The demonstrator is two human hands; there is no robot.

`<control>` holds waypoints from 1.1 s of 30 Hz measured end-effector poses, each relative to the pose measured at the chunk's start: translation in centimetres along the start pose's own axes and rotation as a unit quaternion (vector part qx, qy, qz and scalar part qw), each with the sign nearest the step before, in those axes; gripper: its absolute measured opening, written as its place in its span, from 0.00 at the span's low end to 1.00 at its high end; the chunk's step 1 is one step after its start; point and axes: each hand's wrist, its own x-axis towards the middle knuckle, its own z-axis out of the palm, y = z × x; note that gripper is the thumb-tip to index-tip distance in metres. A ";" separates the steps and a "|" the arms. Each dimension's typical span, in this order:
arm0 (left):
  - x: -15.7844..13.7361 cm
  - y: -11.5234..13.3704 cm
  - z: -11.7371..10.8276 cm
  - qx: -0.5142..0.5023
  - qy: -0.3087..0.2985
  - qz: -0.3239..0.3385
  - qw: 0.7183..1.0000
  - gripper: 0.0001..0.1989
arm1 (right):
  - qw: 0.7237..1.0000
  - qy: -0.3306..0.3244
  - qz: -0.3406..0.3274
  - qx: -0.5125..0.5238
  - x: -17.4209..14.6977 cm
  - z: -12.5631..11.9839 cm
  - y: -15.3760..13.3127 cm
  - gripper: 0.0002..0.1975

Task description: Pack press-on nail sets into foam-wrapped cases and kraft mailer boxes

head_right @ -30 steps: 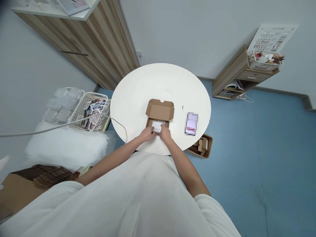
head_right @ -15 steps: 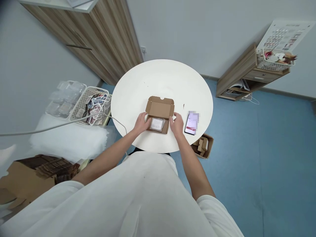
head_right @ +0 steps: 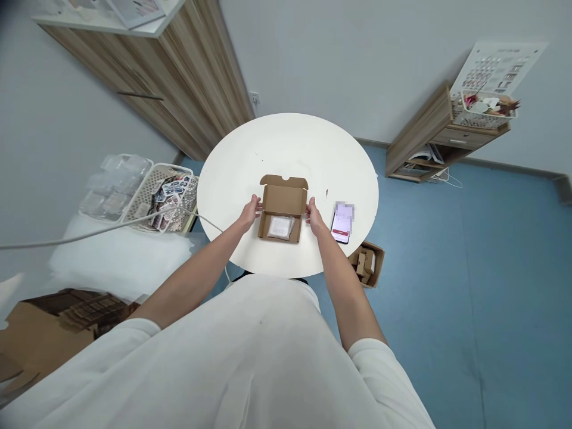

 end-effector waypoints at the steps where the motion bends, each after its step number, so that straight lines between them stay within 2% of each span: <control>1: -0.2 0.0 0.1 0.000 -0.001 0.003 1.000 0.36 | 1.000 -0.004 -0.004 0.015 -0.2 0.0 0.0 0.41; 5: -1.0 -0.4 0.0 -0.003 -0.033 0.009 0.999 0.37 | 0.998 -0.008 -0.026 0.057 -1.1 -0.3 0.4 0.39; 10: -2.0 -1.4 -0.6 -0.011 -0.087 0.013 0.996 0.37 | 0.997 -0.014 -0.037 0.060 -2.6 -0.6 1.6 0.37; 15: -2.8 -2.3 -1.2 -0.013 -0.111 0.017 0.994 0.37 | 0.999 -0.020 -0.030 0.011 -4.3 -0.7 2.2 0.36; 21: -3.7 -3.0 -1.4 0.015 -0.121 0.041 0.992 0.32 | 0.996 -0.028 -0.046 -0.068 -6.0 -0.9 2.3 0.32; 25: -4.5 -3.4 -1.2 0.133 -0.092 0.075 0.984 0.25 | 0.987 -0.020 -0.089 -0.132 -7.3 -0.4 2.8 0.28; 29: -5.8 -4.0 -0.9 0.265 -0.040 0.177 0.947 0.20 | 0.957 0.010 -0.147 -0.251 -9.0 0.3 3.7 0.24; 33: -6.9 -4.8 -0.6 0.353 -0.023 0.204 0.913 0.17 | 0.919 0.025 -0.144 -0.366 -10.1 1.0 4.7 0.23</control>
